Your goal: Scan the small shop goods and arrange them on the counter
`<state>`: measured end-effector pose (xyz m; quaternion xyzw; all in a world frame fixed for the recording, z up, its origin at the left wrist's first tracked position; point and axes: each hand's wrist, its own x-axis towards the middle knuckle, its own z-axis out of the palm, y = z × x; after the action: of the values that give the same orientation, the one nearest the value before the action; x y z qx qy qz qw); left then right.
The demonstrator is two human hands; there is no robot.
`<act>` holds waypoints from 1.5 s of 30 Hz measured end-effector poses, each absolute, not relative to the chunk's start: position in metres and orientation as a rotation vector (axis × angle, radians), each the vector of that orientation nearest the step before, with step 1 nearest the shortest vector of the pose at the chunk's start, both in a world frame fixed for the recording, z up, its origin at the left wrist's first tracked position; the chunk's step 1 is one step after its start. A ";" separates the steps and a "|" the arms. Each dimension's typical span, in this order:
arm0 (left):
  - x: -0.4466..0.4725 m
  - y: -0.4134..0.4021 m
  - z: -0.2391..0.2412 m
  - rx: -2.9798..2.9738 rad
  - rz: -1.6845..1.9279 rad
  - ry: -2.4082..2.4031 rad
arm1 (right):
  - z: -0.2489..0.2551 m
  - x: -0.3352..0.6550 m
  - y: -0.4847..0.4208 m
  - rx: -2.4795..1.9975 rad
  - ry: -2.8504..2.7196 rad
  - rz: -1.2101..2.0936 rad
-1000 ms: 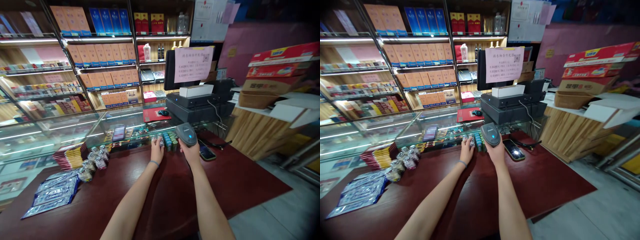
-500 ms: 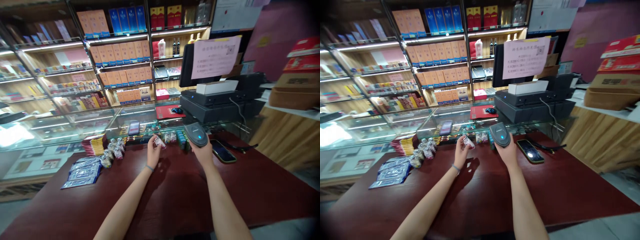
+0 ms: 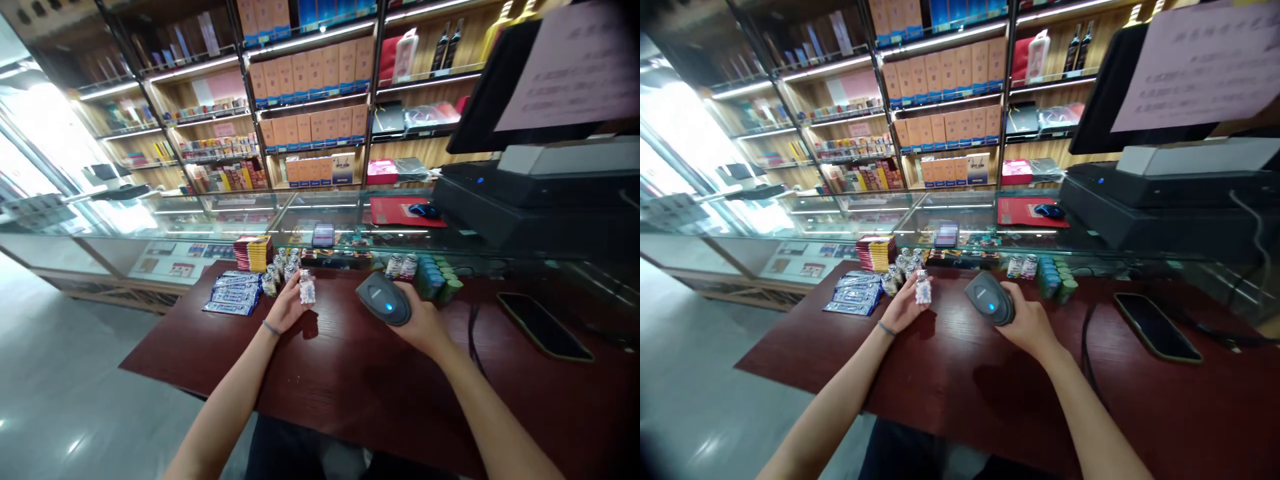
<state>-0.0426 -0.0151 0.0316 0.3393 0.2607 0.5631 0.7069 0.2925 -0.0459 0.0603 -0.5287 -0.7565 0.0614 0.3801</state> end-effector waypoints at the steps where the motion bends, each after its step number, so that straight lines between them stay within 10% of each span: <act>1: -0.047 -0.014 0.030 0.728 1.265 0.575 | 0.060 0.286 -0.048 -1.319 -2.009 0.167; 33: -0.054 -0.013 0.030 0.881 1.364 0.758 | 0.056 0.263 -0.057 -1.046 -2.327 0.348; 45: -0.053 -0.013 0.019 1.563 1.756 1.567 | 0.066 0.266 -0.056 -1.184 -2.223 0.376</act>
<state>-0.0527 -0.0131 0.0185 0.5464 0.5476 0.6137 0.1576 0.2665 -0.0558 0.0665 -0.4446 -0.8346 0.1413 0.2930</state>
